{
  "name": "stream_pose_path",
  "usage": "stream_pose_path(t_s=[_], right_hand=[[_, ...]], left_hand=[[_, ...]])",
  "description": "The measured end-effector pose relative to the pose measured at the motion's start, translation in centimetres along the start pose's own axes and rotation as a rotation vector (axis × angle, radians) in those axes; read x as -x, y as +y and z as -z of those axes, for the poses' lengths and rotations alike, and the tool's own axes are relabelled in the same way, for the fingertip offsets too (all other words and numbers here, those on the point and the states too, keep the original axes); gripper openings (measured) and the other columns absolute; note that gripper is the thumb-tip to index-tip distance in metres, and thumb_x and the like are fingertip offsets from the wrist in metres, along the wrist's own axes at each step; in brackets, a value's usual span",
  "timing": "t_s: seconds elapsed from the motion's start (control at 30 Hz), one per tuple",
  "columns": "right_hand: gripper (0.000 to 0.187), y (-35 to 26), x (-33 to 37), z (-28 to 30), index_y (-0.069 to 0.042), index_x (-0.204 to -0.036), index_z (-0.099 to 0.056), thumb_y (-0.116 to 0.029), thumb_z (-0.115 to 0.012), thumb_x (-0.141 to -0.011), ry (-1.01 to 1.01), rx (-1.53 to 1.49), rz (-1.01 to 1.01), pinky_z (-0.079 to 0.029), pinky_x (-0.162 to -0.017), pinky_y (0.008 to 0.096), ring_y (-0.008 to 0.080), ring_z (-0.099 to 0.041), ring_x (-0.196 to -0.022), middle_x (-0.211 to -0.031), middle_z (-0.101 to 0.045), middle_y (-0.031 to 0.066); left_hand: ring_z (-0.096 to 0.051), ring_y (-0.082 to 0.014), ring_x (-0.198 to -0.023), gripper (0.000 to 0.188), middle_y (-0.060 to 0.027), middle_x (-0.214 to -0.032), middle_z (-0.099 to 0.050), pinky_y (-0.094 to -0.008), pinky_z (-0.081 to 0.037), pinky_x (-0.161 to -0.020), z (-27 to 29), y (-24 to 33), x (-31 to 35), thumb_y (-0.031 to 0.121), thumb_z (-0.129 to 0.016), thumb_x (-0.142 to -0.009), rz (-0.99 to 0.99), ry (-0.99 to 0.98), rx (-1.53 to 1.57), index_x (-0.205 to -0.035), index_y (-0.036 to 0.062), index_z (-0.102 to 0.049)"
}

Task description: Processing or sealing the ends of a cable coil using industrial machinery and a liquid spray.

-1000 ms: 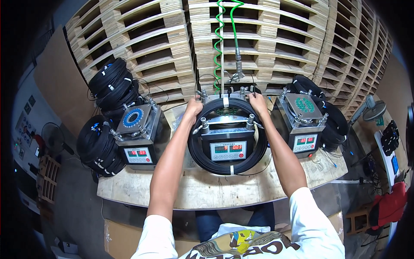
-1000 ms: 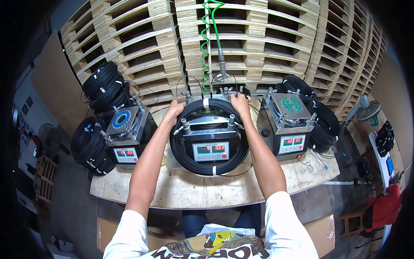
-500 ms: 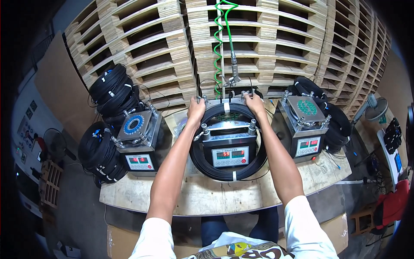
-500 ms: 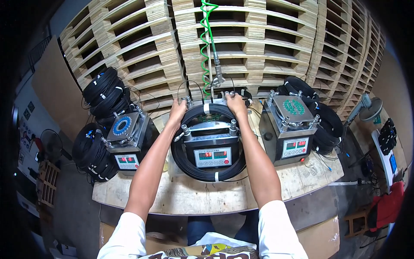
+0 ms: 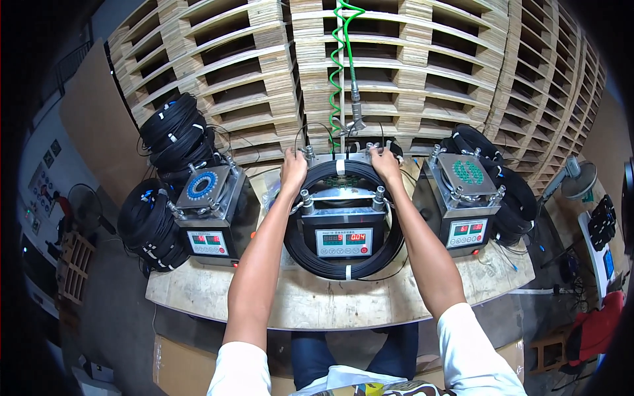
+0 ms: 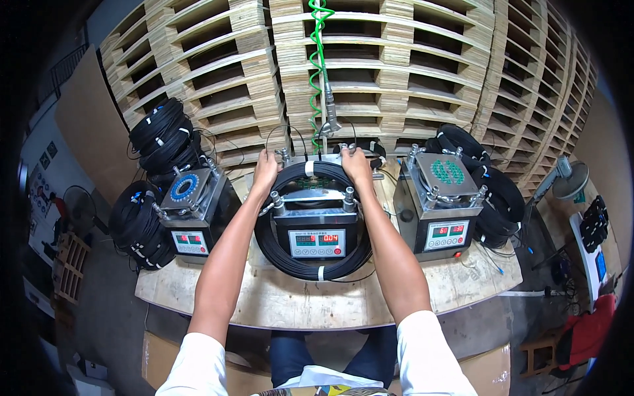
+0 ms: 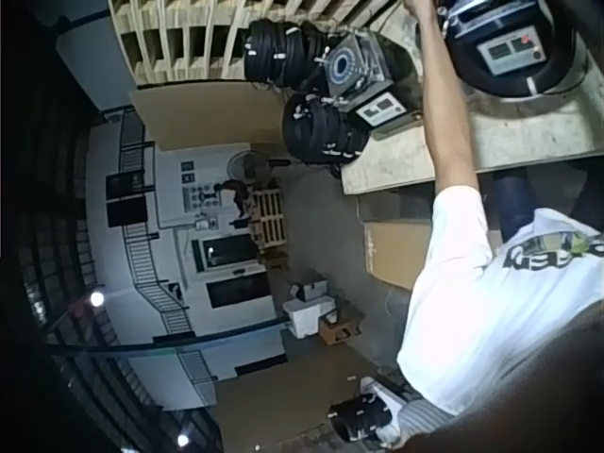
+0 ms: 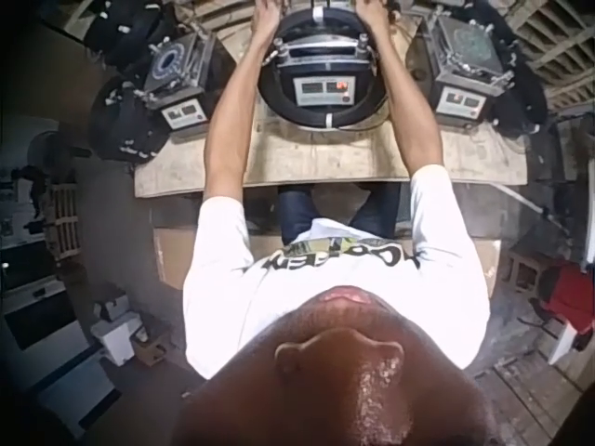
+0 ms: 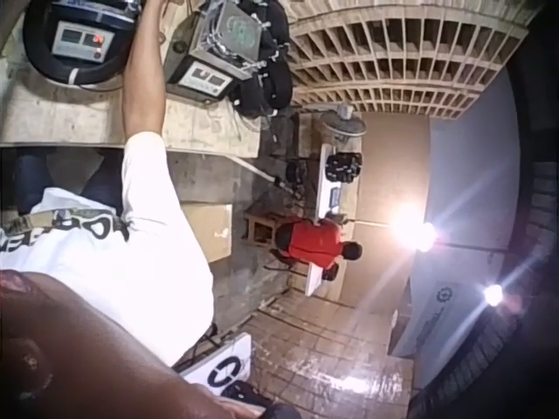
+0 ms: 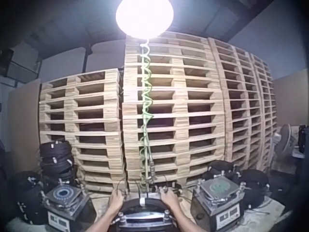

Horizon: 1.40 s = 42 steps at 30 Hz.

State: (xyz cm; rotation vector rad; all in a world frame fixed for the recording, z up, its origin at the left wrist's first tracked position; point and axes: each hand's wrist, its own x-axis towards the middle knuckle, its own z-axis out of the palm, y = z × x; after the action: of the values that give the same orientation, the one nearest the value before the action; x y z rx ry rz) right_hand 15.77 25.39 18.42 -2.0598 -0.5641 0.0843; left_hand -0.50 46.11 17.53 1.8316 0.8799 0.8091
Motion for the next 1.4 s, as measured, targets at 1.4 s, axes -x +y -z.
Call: stream_pose_path(t_s=[1.4], right_hand=[[0.046,-0.4,-0.5,-1.3,0.003,-0.102,-0.070,-0.039,-0.056,-0.088,0.014,0.028,0.019,-0.050,-0.088,0.0435,0.0381,-0.069,-0.097,-0.097,-0.070,0.0268]], left_hand=[[-0.055,-0.0431,-0.120,0.050,-0.0308,-0.125,-0.059,-0.0448,-0.042,-0.101,-0.2,-1.0,-2.0,0.035,-0.042,-0.096,0.021,-0.119,-0.022,-0.121,-0.0058,-0.057]])
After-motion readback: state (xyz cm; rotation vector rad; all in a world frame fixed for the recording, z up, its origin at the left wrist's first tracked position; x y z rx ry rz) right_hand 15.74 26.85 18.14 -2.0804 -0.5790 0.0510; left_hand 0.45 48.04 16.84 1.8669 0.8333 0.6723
